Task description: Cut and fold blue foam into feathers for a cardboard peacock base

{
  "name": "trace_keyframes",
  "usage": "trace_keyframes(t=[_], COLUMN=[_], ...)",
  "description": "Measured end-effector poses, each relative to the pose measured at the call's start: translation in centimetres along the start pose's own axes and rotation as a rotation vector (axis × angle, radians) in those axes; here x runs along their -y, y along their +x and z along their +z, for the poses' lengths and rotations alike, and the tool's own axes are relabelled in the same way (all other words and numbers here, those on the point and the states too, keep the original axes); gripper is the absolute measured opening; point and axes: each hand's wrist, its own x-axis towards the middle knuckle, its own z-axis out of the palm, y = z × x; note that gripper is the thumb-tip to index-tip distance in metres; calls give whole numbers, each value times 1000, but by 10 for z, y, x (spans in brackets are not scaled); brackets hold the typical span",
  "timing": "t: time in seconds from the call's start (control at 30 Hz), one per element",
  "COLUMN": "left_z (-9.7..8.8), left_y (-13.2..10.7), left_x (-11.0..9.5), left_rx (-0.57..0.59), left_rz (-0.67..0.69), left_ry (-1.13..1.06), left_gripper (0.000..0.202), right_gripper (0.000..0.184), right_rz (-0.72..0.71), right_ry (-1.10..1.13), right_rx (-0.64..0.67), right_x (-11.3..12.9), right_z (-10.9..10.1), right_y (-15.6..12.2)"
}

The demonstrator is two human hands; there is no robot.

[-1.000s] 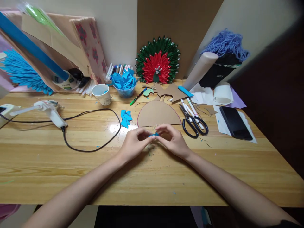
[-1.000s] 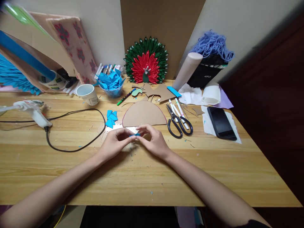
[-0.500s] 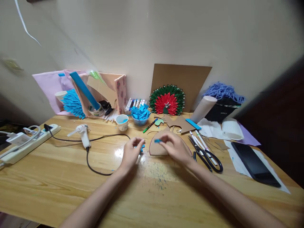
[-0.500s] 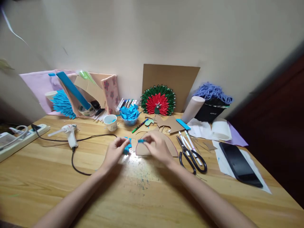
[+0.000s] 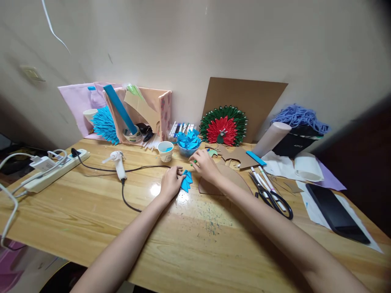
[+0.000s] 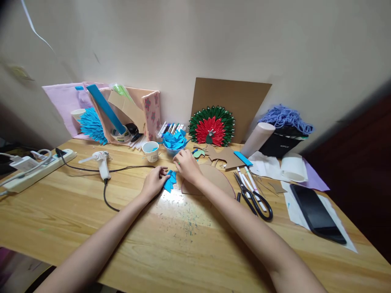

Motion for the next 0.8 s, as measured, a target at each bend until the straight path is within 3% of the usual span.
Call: trace_keyframes(t=[0.2,0.33,0.43,0.57,0.8], left_z=[-2,-5,-6,-4,11], left_y=[0,-3,-9,-23,-45], left_x=[0,-9,-23,-46,-63], left_rx=[9,-38,-54,89,338], left_rz=[23,70,58,1,-2], left_ry=[-23,-69,-233,-427,-423], left_gripper=[16,13,21,26,28], right_gripper=[14,15,19,25,25], right_rz=[85,147,241,443,628], right_ry=[105,197,373,627,788], right_rx=[114,94,76,39,0], right_x=[1,5,11,18,25], right_z=[21,8,-9,-28,-41], right_y=[-11,-12,-26,-59,-110])
